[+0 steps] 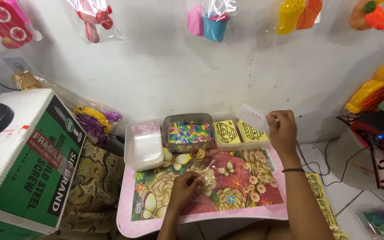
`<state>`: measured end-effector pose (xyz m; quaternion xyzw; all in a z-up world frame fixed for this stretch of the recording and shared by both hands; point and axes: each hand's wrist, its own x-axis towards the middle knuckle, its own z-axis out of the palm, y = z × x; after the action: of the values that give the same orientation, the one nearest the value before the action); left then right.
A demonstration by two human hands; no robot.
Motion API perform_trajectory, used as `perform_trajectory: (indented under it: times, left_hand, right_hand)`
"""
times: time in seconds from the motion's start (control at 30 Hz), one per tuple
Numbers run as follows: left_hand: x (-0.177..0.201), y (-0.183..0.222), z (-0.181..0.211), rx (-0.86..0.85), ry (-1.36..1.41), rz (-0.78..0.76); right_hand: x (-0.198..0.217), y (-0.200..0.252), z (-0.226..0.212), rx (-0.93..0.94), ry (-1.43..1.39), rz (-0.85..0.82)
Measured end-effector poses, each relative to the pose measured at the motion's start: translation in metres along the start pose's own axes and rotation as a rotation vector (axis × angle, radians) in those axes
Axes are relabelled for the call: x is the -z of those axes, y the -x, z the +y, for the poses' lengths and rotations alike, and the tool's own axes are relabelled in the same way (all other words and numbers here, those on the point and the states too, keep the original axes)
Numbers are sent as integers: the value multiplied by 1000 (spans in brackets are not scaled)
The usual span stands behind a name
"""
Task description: The person sits on the floor and packs small, colorful plastic toys into clear plastic bags. They place a yellow card with a vehicle illustration into each bag, seal it, and set the finished package aside on the floor.
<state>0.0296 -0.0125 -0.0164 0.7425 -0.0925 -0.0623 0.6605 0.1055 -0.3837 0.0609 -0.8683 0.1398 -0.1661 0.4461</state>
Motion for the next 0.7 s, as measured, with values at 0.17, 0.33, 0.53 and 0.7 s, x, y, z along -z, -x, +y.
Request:
perform_trajectory:
  times: [0.17,0.33,0.53,0.7]
  left_hand:
    - [1,0,1,1,-5,-4]
    - [1,2,2,-6,-6,-2]
    - [0,2,8,-20,-11,7]
    - [-1,3,11,-35,-15,10]
  right_hand:
    - [-6,43,35,-55,-252,41]
    - [-33,90,41,-103,-501,85]
    - [-67,130,35,-165,-836,142]
    - [-74,141,37,-233,-1170,210]
